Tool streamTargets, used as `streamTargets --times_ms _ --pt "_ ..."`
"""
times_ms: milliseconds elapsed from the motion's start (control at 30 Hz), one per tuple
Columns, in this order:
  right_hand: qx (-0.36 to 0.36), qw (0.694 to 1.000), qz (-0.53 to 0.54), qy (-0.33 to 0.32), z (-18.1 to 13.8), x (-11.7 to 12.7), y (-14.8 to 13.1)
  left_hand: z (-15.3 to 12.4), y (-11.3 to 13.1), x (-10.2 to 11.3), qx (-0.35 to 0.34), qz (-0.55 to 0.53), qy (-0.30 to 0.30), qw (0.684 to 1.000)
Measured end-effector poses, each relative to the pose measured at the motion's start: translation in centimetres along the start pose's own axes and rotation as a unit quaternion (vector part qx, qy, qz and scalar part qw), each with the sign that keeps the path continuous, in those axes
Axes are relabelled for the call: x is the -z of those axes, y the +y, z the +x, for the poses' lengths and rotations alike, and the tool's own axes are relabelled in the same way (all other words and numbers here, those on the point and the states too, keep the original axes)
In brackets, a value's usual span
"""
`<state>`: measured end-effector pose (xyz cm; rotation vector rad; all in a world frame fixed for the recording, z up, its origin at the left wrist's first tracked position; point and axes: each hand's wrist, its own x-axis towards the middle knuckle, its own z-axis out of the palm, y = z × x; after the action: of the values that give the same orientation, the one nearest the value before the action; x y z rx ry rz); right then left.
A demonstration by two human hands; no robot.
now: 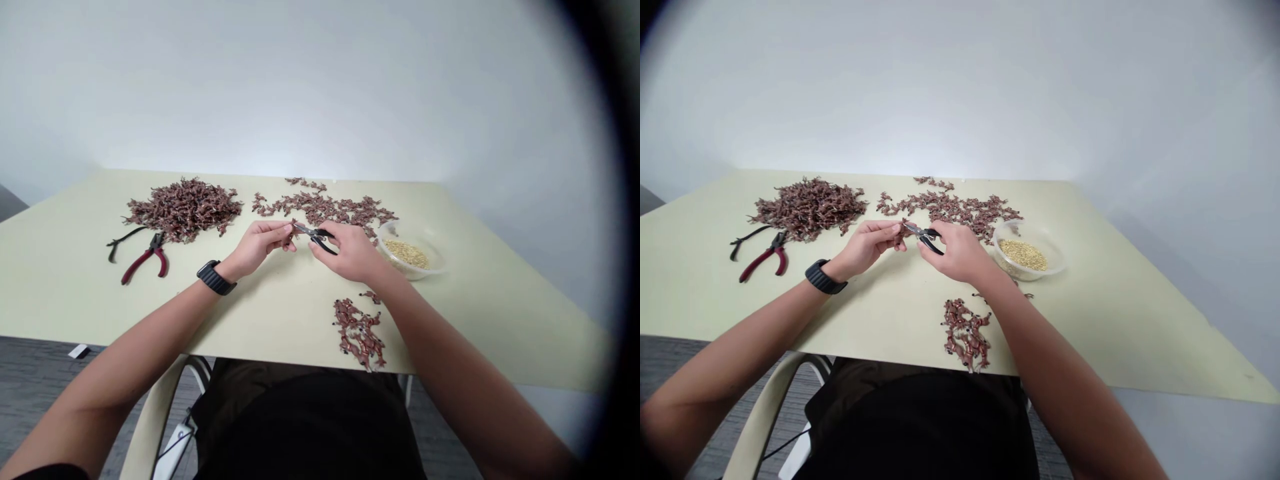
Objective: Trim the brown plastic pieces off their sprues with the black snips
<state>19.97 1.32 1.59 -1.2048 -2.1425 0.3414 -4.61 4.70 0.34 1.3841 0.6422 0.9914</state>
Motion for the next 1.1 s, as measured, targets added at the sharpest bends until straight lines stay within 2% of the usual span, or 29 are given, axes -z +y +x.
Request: streamTargets --times_ms 167,267,333,400,467,533,567,600,633,667,733,800,867,967,1100 --pt "0.024 1.000 -0.014 0.010 0.0 0.3 -0.1 0.0 -0.1 0.1 0.017 -0.011 -0.005 1.000" --pt "-0.001 1.000 0.002 -0.006 0.1 0.4 -0.4 0.0 -0.2 0.2 0.008 0.018 -0.013 1.000" --pt "-0.033 0.998 0.049 -0.023 0.1 0.4 -0.6 0.0 -0.2 0.2 -0.028 0.079 -0.020 0.996" --pt "-0.075 0.986 0.137 -0.053 0.1 0.4 -0.8 0.0 -0.1 0.3 -0.097 0.175 -0.006 0.980" --pt "-0.136 0.949 0.262 -0.112 0.2 0.5 -0.9 0.0 0.1 0.3 -0.185 0.277 0.020 0.943" --pt "-0.195 0.888 0.377 -0.179 0.2 0.5 -1.0 0.0 0.3 0.4 -0.256 0.347 0.031 0.902" --pt "-0.212 0.862 0.415 -0.200 0.3 0.5 -1.0 0.0 0.4 0.4 -0.275 0.364 0.033 0.889" --pt "-0.217 0.852 0.430 -0.207 0.3 0.5 -1.0 0.0 0.5 0.3 -0.278 0.368 0.037 0.886" --pt "-0.210 0.861 0.419 -0.196 0.3 0.4 -0.9 0.0 0.5 0.3 -0.266 0.360 0.044 0.893" --pt "-0.194 0.887 0.383 -0.168 0.2 0.2 -0.9 0.0 0.6 0.3 -0.243 0.342 0.052 0.907" --pt "-0.138 0.953 0.257 -0.083 0.2 -0.2 -0.7 0.0 0.6 0.2 -0.176 0.287 0.059 0.940" --pt "-0.075 0.990 0.123 -0.010 0.1 -0.6 -0.5 0.0 0.6 0.3 -0.121 0.237 0.038 0.963" --pt "-0.024 0.999 0.042 0.020 0.0 -0.8 -0.3 0.0 0.5 0.4 -0.093 0.202 0.011 0.975" --pt "0.025 0.999 -0.010 0.031 -0.1 -0.9 -0.1 0.1 0.2 0.4 -0.072 0.154 -0.009 0.985" --pt "0.041 0.998 -0.041 0.028 -0.1 -0.6 0.2 0.1 0.0 0.4 -0.048 0.098 -0.008 0.994"
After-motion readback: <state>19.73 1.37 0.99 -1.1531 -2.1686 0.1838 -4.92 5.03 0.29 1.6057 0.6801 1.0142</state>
